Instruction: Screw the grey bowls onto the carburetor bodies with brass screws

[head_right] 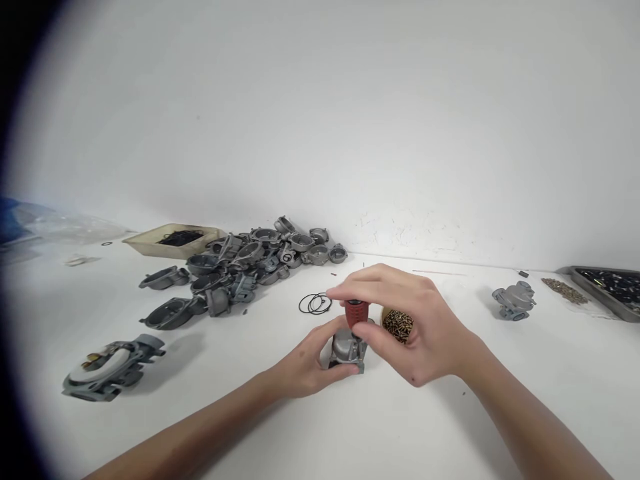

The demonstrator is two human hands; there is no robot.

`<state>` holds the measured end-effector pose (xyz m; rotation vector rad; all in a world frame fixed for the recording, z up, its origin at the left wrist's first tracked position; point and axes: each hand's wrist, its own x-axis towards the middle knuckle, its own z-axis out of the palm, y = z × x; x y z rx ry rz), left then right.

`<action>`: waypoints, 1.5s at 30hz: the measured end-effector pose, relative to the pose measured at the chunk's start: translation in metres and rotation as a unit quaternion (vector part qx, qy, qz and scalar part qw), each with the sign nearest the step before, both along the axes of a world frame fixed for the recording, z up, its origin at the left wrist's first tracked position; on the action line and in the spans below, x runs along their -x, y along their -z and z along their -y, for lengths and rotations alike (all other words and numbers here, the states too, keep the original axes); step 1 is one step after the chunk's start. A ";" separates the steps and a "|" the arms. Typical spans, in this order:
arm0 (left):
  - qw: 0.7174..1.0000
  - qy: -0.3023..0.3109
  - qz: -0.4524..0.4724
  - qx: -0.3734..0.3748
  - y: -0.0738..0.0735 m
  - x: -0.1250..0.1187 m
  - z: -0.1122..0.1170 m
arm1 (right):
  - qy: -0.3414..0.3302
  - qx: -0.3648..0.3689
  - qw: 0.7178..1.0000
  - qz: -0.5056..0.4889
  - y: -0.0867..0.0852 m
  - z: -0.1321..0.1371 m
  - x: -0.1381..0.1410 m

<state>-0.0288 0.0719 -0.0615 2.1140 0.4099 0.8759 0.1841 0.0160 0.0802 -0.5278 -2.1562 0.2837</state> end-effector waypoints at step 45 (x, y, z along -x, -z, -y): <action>0.999 -0.018 -0.023 0.041 0.003 0.001 -0.001 | 0.041 0.011 0.998 0.038 0.002 -0.001 -0.009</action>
